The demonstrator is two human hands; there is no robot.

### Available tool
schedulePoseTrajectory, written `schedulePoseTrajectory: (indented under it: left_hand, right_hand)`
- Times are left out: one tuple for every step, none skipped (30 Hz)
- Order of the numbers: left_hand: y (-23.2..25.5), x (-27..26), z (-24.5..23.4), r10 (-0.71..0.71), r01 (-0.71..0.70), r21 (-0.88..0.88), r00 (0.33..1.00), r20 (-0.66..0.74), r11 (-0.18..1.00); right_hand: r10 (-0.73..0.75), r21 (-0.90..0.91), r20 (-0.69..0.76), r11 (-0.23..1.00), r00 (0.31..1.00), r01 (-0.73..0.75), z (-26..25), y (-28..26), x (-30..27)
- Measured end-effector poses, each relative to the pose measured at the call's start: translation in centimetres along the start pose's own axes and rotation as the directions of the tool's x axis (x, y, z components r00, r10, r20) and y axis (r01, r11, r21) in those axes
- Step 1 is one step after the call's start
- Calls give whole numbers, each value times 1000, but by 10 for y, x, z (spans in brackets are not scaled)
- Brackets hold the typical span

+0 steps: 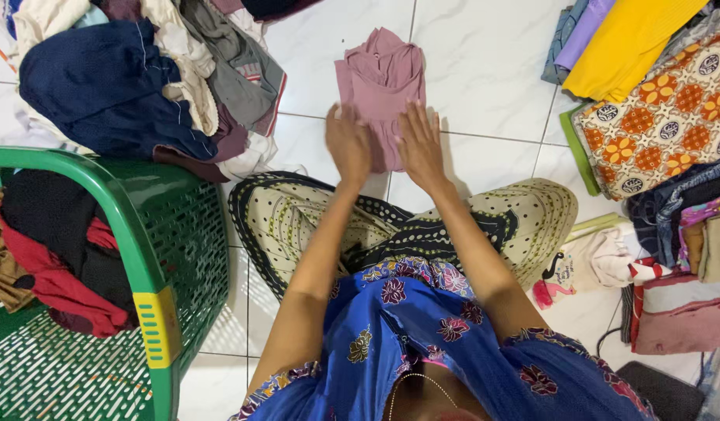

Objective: The person sits on the floor and folds several garments one by one, including a striped shirt, a pink top, and a red t-shirt. Each item is smoothed, folded into a compact rectangle, and placed on a growing stack.

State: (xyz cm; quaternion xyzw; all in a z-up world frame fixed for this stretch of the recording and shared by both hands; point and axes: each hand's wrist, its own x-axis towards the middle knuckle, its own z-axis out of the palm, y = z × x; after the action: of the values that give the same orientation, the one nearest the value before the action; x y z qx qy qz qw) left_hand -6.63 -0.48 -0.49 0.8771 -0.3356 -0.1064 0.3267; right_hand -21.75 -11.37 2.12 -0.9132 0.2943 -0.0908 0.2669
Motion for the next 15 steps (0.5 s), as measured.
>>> schedulePoseTrajectory:
  left_hand:
    - [6,1,0,150,-150,80,989,8,986]
    - [9,5,-2,193,-201,163,979,64,966]
    - [10,9,-3,230,-255,238,965,128,937]
    - [10,11,-4,261,-311,306,946,194,900]
    - [9,11,-6,228,-290,302,947,225,908]
    - [8,10,-9,194,-268,298,947,255,916]
    - [7,10,-10,164,-247,294,945,282,923]
    - [8,7,-11,131,-211,280,952,277,937]
    - [6,7,-12,98,-172,269,959,267,948]
    - [5,7,-12,65,-133,257,964,257,957]
    - [2,3,-12,-15,-14,157,984,178,987]
    - [-1,0,-9,-104,99,46,989,107,994]
    - [-3,-5,-5,-201,204,-74,978,51,976]
    - [-6,-9,-2,-264,272,-84,960,89,959]
    - [-10,-5,4,-315,327,-97,941,123,940]
  right_hand:
    - [-3,-53,18,999,1000,4,6,-2,8]
    - [-5,-105,36,994,999,9,12,-5,16]
    - [-1,-158,57,987,998,10,15,-7,21]
    - [37,-165,110,986,993,-19,18,-7,25]
    - [77,-175,164,983,983,-48,19,-7,25]
    - [117,-187,217,979,969,-76,20,-6,23]
    - [95,-163,184,984,978,-65,19,-2,22]
    - [74,-140,150,989,986,-53,18,2,20]
    - [47,-115,113,993,993,-34,19,7,21]
    - [92,-53,-29,994,995,-93,19,13,21]
    - [146,19,-161,989,976,-145,20,19,16]
    - [207,98,-285,978,936,-186,24,25,12]
    - [339,132,-255,940,906,-314,29,30,7]
    - [464,162,-220,885,858,-437,34,36,3]
    - [578,189,-193,815,793,-548,38,42,4]
